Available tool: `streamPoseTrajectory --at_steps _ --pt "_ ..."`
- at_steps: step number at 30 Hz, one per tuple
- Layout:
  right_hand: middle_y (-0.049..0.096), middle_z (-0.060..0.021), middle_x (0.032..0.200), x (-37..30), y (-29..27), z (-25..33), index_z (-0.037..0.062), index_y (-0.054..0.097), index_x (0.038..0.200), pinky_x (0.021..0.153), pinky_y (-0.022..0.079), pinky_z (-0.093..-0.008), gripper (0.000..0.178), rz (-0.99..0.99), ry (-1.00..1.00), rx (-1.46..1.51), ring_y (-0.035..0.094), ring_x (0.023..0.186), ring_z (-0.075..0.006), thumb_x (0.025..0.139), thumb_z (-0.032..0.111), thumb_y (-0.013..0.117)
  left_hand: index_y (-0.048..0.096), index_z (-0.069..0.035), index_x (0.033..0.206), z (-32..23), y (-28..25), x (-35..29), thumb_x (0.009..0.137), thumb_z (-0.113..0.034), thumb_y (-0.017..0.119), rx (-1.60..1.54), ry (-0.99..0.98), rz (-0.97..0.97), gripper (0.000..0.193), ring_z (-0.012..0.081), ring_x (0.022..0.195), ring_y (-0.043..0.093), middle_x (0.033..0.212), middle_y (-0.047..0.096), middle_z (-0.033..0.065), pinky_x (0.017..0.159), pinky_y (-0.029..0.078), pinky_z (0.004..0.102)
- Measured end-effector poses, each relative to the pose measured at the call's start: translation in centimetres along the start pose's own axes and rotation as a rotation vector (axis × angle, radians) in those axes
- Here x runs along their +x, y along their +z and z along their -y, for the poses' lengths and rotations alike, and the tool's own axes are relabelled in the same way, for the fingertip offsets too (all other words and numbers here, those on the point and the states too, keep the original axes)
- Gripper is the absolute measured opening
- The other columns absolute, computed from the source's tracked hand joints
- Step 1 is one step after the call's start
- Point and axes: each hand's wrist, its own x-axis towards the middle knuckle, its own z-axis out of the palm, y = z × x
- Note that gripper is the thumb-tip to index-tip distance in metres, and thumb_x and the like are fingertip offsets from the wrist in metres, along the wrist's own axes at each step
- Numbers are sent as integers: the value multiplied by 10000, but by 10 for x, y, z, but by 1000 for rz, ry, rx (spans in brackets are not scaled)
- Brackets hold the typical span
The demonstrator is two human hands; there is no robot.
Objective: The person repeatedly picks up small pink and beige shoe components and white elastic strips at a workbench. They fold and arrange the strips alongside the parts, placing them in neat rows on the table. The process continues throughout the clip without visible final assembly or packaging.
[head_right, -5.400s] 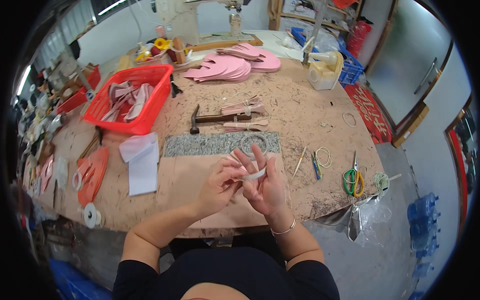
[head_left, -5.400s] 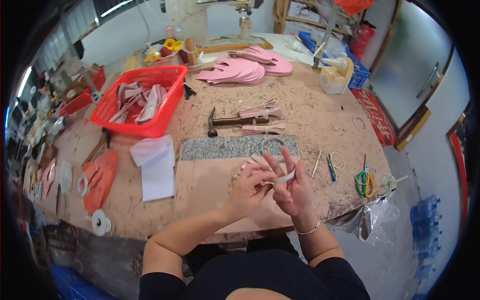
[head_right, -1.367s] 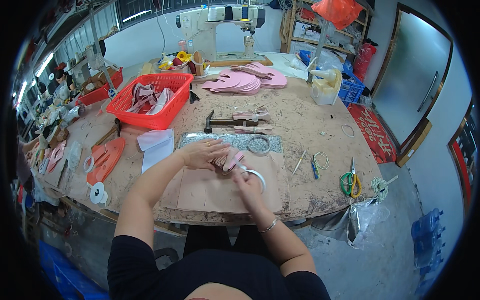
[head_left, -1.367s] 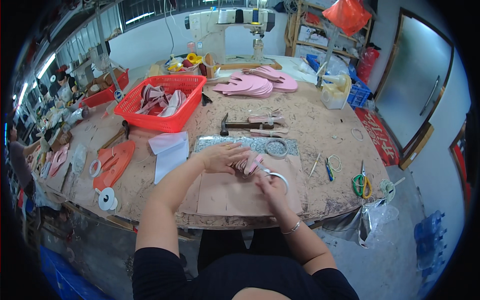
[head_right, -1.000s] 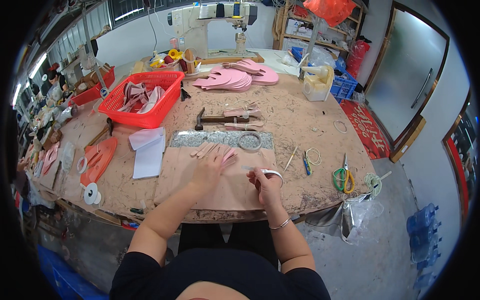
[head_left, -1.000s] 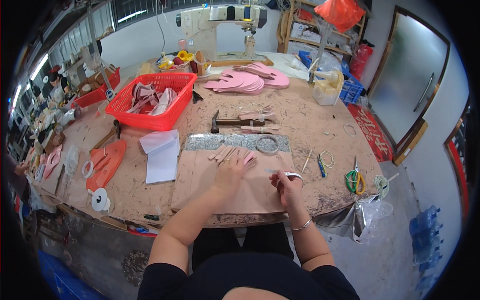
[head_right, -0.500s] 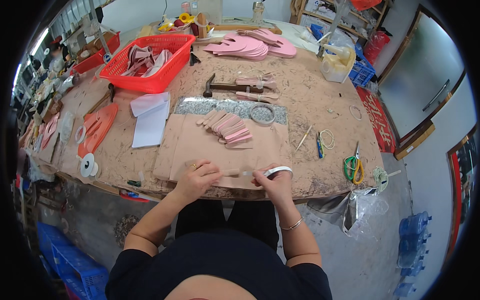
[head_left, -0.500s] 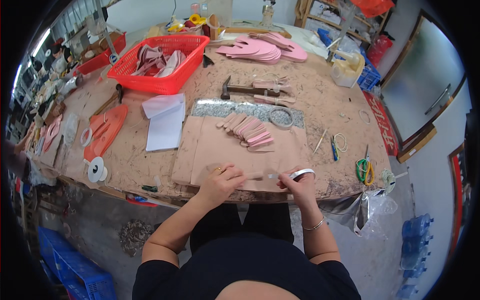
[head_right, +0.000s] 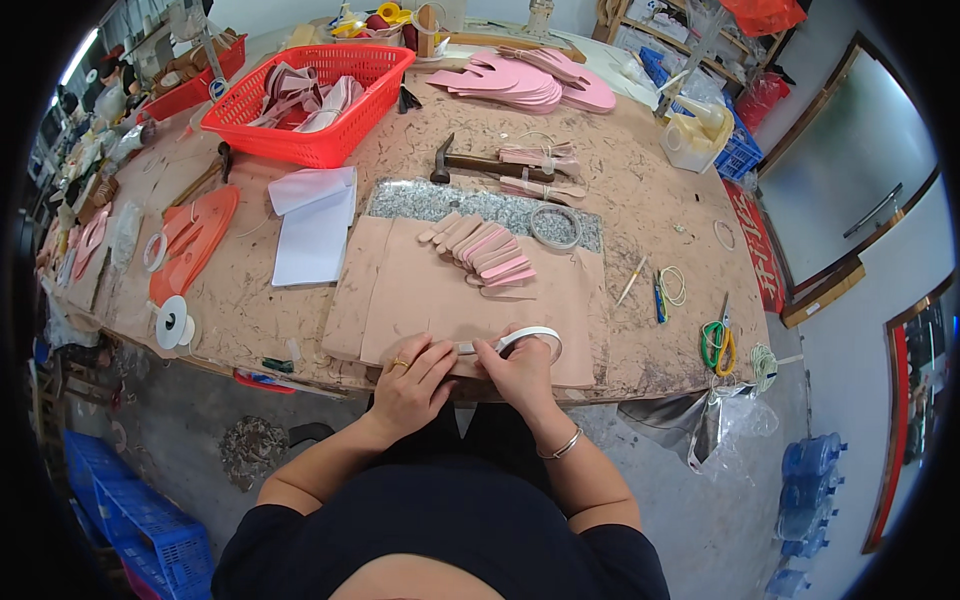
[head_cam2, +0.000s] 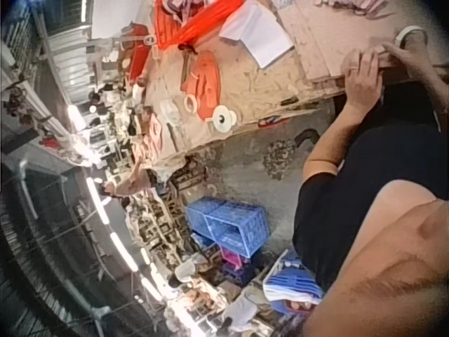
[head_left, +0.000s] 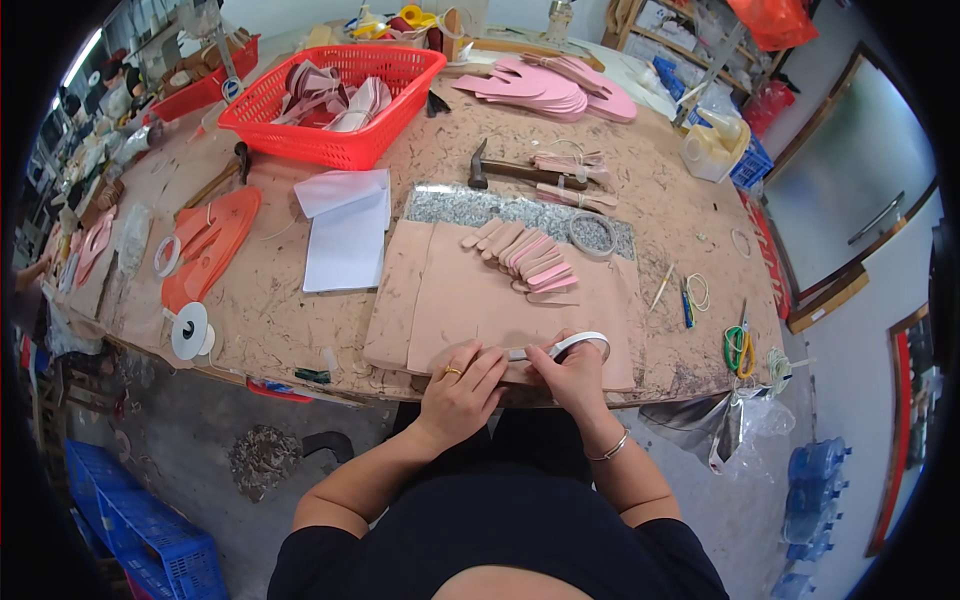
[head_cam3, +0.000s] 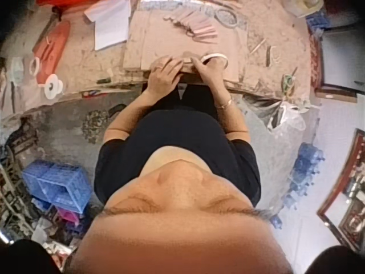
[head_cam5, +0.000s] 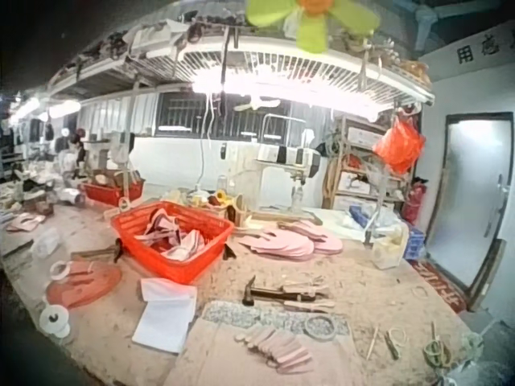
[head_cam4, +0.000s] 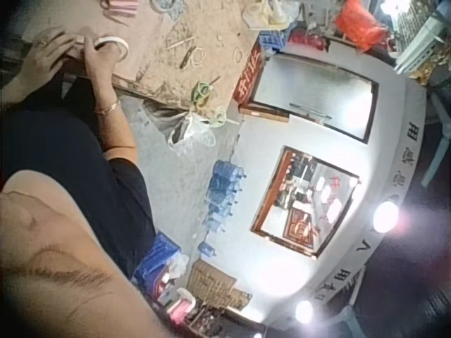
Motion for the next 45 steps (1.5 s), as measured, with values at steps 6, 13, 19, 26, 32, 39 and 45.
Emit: streamPoseTrajectory --at_steps 6,13,19,26,32,39,45 --pt "685 -82 708 1 -2 -1 8 574 824 532 532 -223 201 6 -17 -98 675 607 -115 875 94 749 630 -107 1256 1 -2 2 811 -224 721 18 14 29 469 241 1293 489 1345 571 14 1078 354 401" --pt "680 -125 624 4 -3 -9 -57 694 831 549 518 -303 261 -34 -112 -295 667 557 -189 836 195 758 606 -108 1308 -4 -1 5 810 -309 745 45 20 59 555 274 1262 477 1322 556 27 1070 348 436" --pt "705 -154 798 -5 -21 22 -36 734 856 672 532 -352 311 -192 -604 -728 688 734 -261 824 269 786 599 -89 1318 -1 -6 12 839 -371 715 155 110 117 568 287 1230 463 1289 538 53 1041 346 449" --pt "705 -118 793 10 -67 3 42 760 852 660 513 -332 174 -138 -161 -385 655 704 -237 775 181 830 589 -74 1303 -7 -10 17 810 -340 744 164 104 150 582 294 1218 470 1272 541 53 1044 341 452" --pt "676 -95 744 20 -62 -11 44 708 767 638 503 -368 136 -233 -426 -524 639 690 -265 763 128 814 588 -74 1296 -7 -11 17 803 -334 748 177 104 165 580 285 1214 475 1271 538 54 1045 343 449" --pt "644 -93 715 16 -56 -19 53 687 755 649 502 -401 133 -300 -628 -645 619 700 -289 731 98 810 612 -66 1263 -7 -14 20 835 -364 713 178 113 172 531 279 1198 474 1229 552 52 1015 357 447" --pt "667 -96 762 12 -57 -19 47 689 813 647 523 -362 149 -280 -637 -518 648 710 -269 749 75 820 640 -88 1153 -6 3 54 863 -321 696 -24 -1 119 376 277 1185 510 1163 593 54 979 360 452"
